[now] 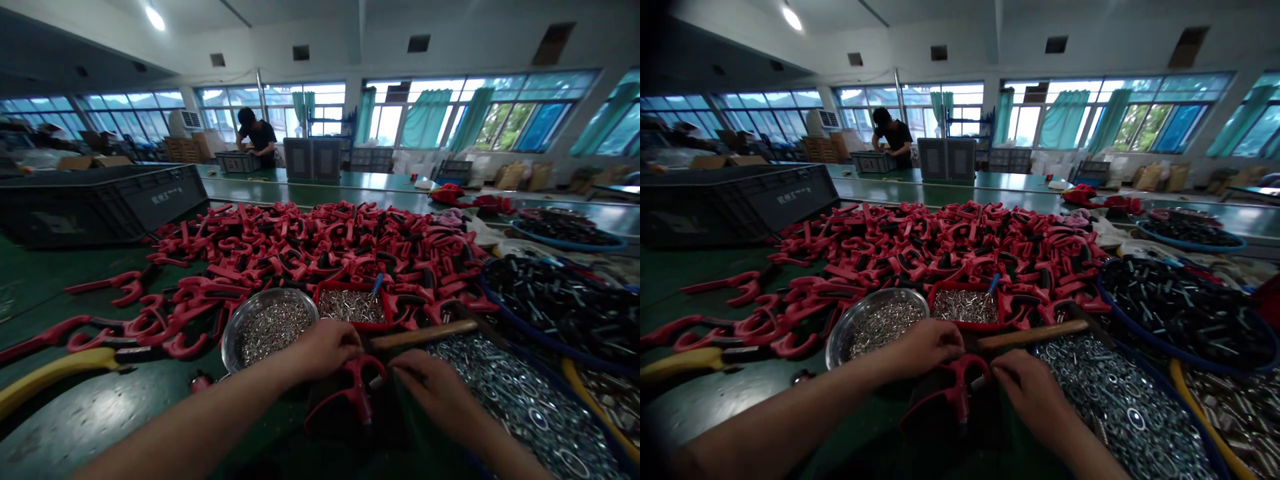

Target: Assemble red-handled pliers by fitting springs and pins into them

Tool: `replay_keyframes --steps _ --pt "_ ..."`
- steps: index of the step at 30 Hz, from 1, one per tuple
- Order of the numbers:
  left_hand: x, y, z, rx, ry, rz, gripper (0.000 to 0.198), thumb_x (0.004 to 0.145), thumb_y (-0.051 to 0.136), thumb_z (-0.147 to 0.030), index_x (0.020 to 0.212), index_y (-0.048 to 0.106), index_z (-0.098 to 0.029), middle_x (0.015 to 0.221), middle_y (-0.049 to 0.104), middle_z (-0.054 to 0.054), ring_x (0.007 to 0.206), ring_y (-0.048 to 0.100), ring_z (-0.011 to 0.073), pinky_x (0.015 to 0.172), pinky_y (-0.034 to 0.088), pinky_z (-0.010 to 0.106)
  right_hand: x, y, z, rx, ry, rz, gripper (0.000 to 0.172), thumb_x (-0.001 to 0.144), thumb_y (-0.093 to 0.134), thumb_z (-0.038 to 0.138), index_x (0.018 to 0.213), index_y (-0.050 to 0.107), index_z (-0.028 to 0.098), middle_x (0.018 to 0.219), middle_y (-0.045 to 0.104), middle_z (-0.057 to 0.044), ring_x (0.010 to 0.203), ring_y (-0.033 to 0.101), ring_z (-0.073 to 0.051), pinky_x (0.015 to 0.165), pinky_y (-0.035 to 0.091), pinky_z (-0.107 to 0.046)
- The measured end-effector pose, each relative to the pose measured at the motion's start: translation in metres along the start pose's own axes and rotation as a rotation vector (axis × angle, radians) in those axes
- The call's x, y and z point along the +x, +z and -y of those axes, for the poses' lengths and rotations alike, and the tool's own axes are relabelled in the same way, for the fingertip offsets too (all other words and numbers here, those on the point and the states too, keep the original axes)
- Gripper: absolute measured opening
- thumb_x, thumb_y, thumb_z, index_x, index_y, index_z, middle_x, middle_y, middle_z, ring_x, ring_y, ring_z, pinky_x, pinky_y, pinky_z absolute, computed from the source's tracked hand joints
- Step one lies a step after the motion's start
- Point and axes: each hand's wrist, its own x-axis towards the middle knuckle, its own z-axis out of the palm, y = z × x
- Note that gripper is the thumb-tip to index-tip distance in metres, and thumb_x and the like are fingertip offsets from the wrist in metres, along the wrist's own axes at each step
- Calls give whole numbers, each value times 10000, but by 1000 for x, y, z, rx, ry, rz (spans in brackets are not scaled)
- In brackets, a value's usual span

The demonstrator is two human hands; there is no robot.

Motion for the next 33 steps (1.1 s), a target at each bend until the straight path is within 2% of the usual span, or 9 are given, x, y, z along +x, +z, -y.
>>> replay_keyframes --steps 3,6,8,12,19,23,27,29,33 --pt "-18 16 -9 39 -28 13 203 770 526 -408 847 640 -258 814 673 -19 761 604 172 621 424 245 -10 7 -3 19 20 -41 214 807 445 236 869 649 216 847 654 -40 799 596 -176 716 466 -313" --pt "-22 24 -10 67 -58 -12 203 785 509 -394 873 627 -254 864 667 0 816 599 198 661 423 279 -15 12 -6 13 77 -157 262 789 463 285 986 610 192 759 646 -40 665 595 -175 619 481 -317" --pt "-20 26 -9 72 -63 -23 201 797 494 -394 879 617 -258 873 665 -6 827 597 196 664 421 279 -19 14 -8 14 121 -214 274 779 475 318 985 594 182 707 636 -34 596 581 -176 563 481 -317" --pt "-20 30 -10 77 -88 -37 198 811 477 -414 864 604 -272 855 664 -33 799 602 177 633 417 260 -25 14 -7 34 94 -261 183 813 438 305 863 594 224 826 632 -44 759 592 -188 664 485 -321" --pt "-33 46 -18 314 -2 -166 114 832 484 -274 829 574 -205 833 630 -4 787 573 175 629 426 267 -24 27 1 -69 -46 -283 212 835 349 161 873 555 197 848 568 -76 800 549 -196 715 471 -352" --pt "-35 52 -20 424 63 -156 99 839 467 -210 860 564 -203 813 611 1 761 548 176 606 427 266 -19 37 -2 -186 -85 -234 263 799 335 48 895 553 160 870 544 -95 817 525 -209 732 453 -380" --pt "-40 49 -21 443 81 -119 137 861 437 -257 880 568 -221 821 606 3 780 525 179 598 422 262 -15 40 -3 -294 -72 -196 292 765 346 -12 890 563 138 869 540 -100 815 513 -216 740 447 -382" --pt "-46 47 -21 413 97 -100 221 846 444 -386 956 563 -235 885 603 15 819 511 186 615 425 268 -13 38 0 -364 -56 -156 317 742 356 -37 882 575 145 874 544 -97 826 513 -219 742 448 -376" --pt "-60 49 -17 339 111 -110 787 578 498 -724 1195 450 -239 1144 521 69 962 461 254 772 421 371 -6 30 12 -538 -94 -36 342 693 385 -66 840 600 155 852 567 -95 813 533 -235 691 470 -363"
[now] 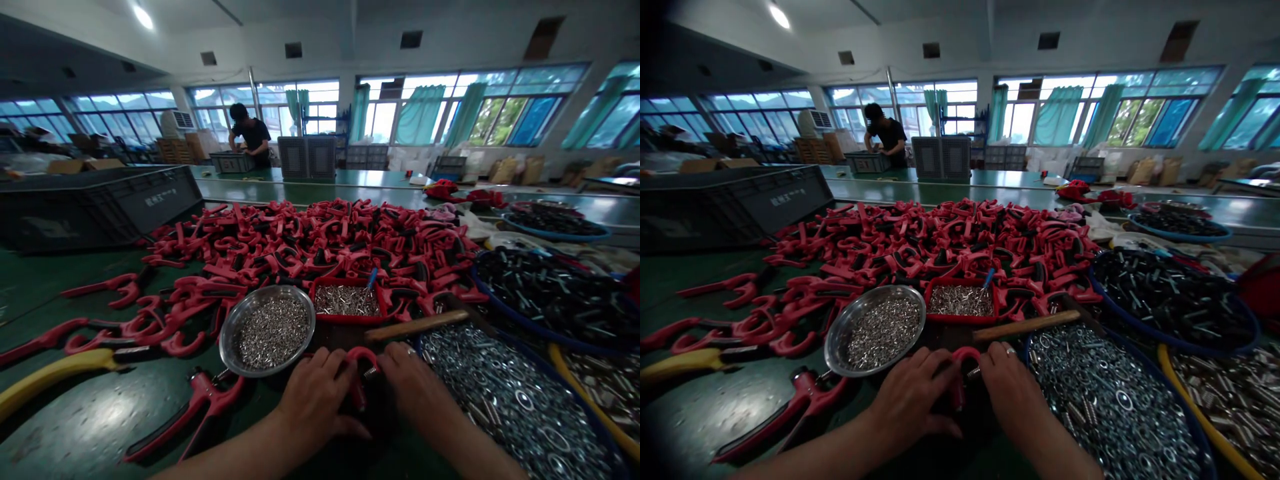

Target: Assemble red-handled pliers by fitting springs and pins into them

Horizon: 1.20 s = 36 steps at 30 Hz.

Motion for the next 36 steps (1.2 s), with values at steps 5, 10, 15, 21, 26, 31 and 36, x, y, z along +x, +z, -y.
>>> replay_keyframes --steps 5,10,15,21,26,31,36 --pt "-7 11 3 -49 -19 -34 839 570 504 -733 1258 398 -265 1268 436 73 1091 393 284 978 241 475 8 -3 0 -27 -103 11 339 690 443 -50 865 621 180 821 604 -70 767 565 -213 649 486 -314" --pt "-12 15 4 -124 -8 -55 785 639 457 -714 1284 359 -278 1326 397 53 1156 346 283 1019 109 531 -12 18 -14 5 -73 -152 291 794 390 39 954 601 158 847 634 -80 793 582 -184 732 496 -313" --pt "-13 11 2 -158 -28 -48 800 621 550 -647 1297 339 -274 1334 396 45 1170 339 279 1027 106 520 -35 30 -8 -223 -97 -187 496 699 384 -13 1145 511 162 962 639 -100 824 589 -235 605 540 -321" --pt "-9 13 2 -126 -54 -51 870 552 601 -657 1278 368 -239 1313 423 68 1201 334 284 1033 121 516 -39 19 6 -447 -120 -109 631 584 409 -57 1172 501 155 849 656 -105 775 607 -271 478 536 -303" --pt "-12 17 3 -115 22 -42 735 635 566 -629 1243 416 -244 1289 461 47 1202 341 298 1017 192 506 -44 22 -9 -385 -146 -98 660 621 411 -40 1242 424 183 896 651 -86 718 614 -239 440 538 -291" --pt "-11 20 -7 -4 -8 52 714 662 601 -537 1245 414 -170 1263 469 109 1021 482 275 747 459 354 -39 26 -11 -366 -108 -84 569 674 452 15 1224 450 159 995 636 -95 785 604 -243 496 549 -293" --pt "-11 14 -15 19 -45 44 733 675 565 -530 1271 374 -148 1126 546 117 939 508 273 719 464 378 -32 17 -11 -367 -197 -43 596 633 470 -20 1207 462 141 1010 628 -103 780 600 -244 504 537 -306"
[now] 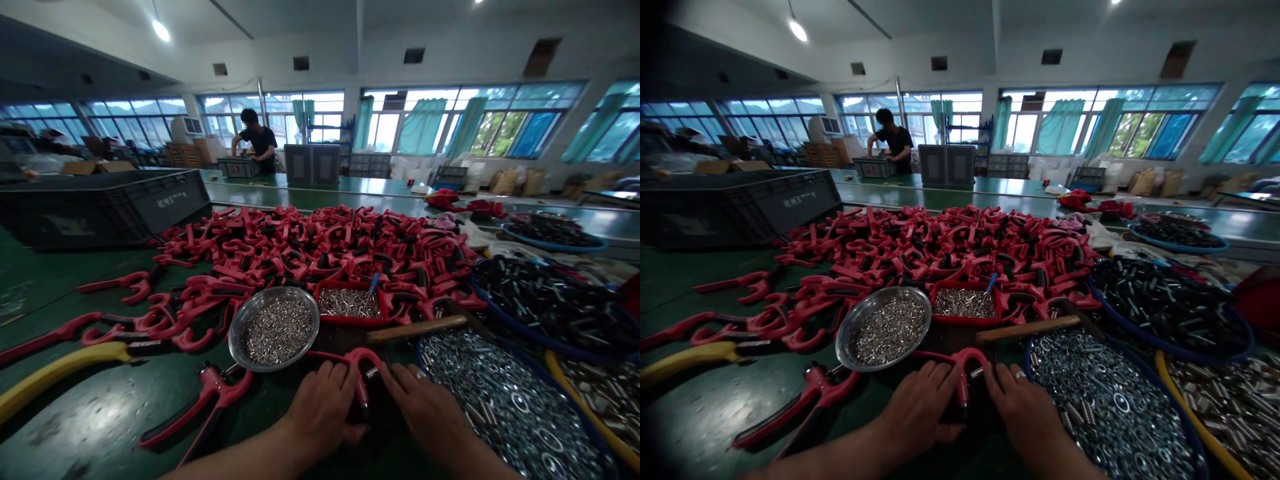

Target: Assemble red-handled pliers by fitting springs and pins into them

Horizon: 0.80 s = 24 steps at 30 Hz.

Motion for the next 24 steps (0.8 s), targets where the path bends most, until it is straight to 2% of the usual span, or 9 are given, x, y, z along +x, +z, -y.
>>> replay_keyframes --steps 4,6,7,10,12,15,17,20,24 --pt "11 -38 1 -99 5 38 579 689 510 -576 1107 538 -176 1003 591 96 893 525 256 751 433 355 3 -17 -17 227 -6 -11 376 766 472 114 1131 518 190 1028 609 -96 829 588 -224 625 517 -325" --pt "22 -60 7 -234 19 174 531 763 355 -616 961 611 -196 872 614 63 784 546 214 702 426 317 6 -27 -26 420 19 5 297 796 442 137 1062 553 212 995 608 -73 859 572 -199 711 482 -323" --pt "27 -67 11 -336 14 283 584 790 257 -632 886 631 -194 792 611 44 708 544 184 657 423 290 7 -30 -30 515 28 28 270 802 434 141 1025 567 216 957 611 -62 847 569 -187 722 467 -313" --pt "43 -73 25 -629 -116 519 751 762 110 -701 774 632 -161 643 558 11 553 486 130 548 401 243 13 -33 -39 731 59 117 191 821 433 207 913 601 210 836 616 -39 772 568 -169 692 444 -291" --pt "50 -65 32 -672 -164 558 751 732 153 -733 778 628 -155 629 549 1 534 471 123 514 390 229 18 -28 -40 798 91 140 193 830 437 251 899 612 212 836 627 -35 770 572 -165 699 438 -282" --pt "51 -51 35 -486 -113 490 566 744 346 -661 806 634 -177 667 583 -1 580 512 139 524 397 223 26 -17 -37 812 145 125 210 834 441 274 920 625 221 862 642 -31 802 577 -164 710 431 -267" --pt "48 -46 31 -351 -144 377 433 756 449 -551 838 628 -165 756 604 38 674 546 185 595 418 267 32 -12 -33 803 179 128 209 829 456 301 868 645 223 810 647 -26 760 582 -164 671 432 -260" --pt "39 -42 21 -231 -222 194 291 783 493 -378 905 591 -133 936 570 105 872 521 255 752 398 362 36 -9 -27 771 221 132 166 794 503 283 801 658 226 761 647 -18 718 585 -163 633 428 -251" --pt "26 -31 19 -194 -195 -58 220 785 509 -233 986 561 -161 1008 543 72 948 497 212 832 396 332 35 -9 -28 676 311 106 171 790 506 335 765 636 226 738 640 -11 683 587 -164 600 426 -250"
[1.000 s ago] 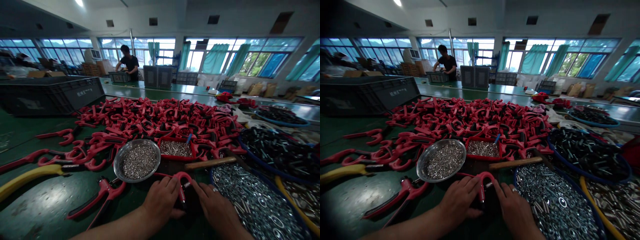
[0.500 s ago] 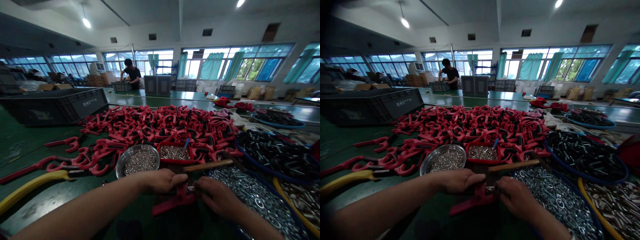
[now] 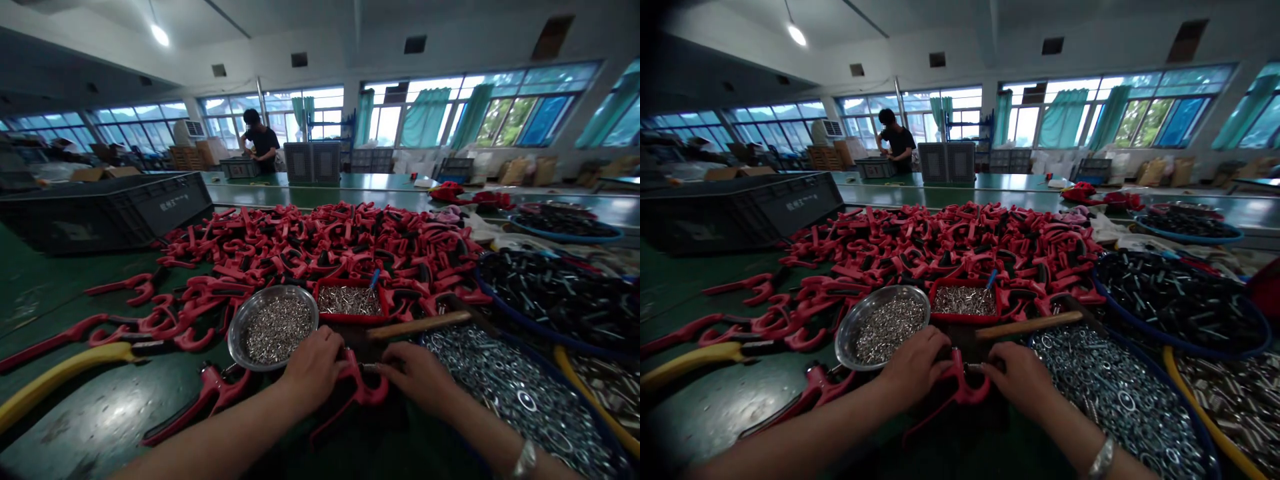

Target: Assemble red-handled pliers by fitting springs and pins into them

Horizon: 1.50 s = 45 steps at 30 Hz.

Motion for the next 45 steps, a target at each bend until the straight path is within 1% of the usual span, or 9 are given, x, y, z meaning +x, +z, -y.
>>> replay_keyframes --steps 6,12,18,24,29,34,37,41,45 --pt "-9 9 11 -118 104 -57 370 791 506 -286 1156 508 -225 1258 453 53 1134 405 213 975 311 365 9 -23 -19 -268 160 -137 363 826 348 172 1149 514 165 951 605 -134 833 574 -270 677 415 -374" --pt "-4 14 10 -165 38 -22 351 751 535 -348 1093 568 -279 1216 514 38 1064 488 240 905 379 403 41 -41 -13 -374 130 -70 231 726 451 111 818 648 189 841 610 -73 832 572 -207 728 402 -301" --pt "-1 21 11 -268 -33 -64 290 710 552 -291 991 621 -272 1149 546 24 913 578 194 790 459 321 113 -33 -4 -380 311 -95 349 823 449 465 907 592 158 835 619 -61 796 584 -199 701 447 -364" --pt "-2 28 14 -263 -12 -148 276 740 469 -159 941 636 -248 1100 578 22 933 571 161 820 448 295 159 -20 -22 -307 487 -118 274 833 510 371 980 552 144 941 591 -44 790 578 -159 691 478 -352" --pt "-9 26 18 -257 20 -84 320 817 420 -248 1102 567 -259 1216 521 34 1069 506 185 910 404 344 140 -20 -17 -258 430 -246 245 851 474 356 954 544 145 904 586 -33 784 569 -157 704 460 -356" --pt "-13 26 21 -253 27 -21 483 806 438 -315 1272 403 -190 1285 460 70 1144 441 219 959 360 376 109 -11 8 -196 167 -311 254 838 421 264 1043 461 119 834 601 -59 798 568 -179 707 412 -296" --pt "-14 28 23 -278 9 -12 515 801 440 -323 1281 384 -146 1266 479 90 1124 461 219 953 370 362 102 -9 15 -134 45 -288 175 769 476 249 917 504 161 711 604 -28 691 578 -177 621 400 -253" --pt "-14 28 24 -308 -27 -22 525 789 462 -345 1265 403 -130 1227 514 96 1095 489 216 939 385 353 89 -23 21 -55 50 -423 143 784 432 294 831 489 172 713 593 -65 685 573 -208 645 407 -300" --pt "-13 25 23 -332 -36 -35 507 788 466 -354 1245 429 -138 1238 508 87 1102 486 207 947 378 333 48 -25 33 75 72 -496 144 826 394 326 858 444 195 737 598 -65 680 595 -199 641 449 -305"
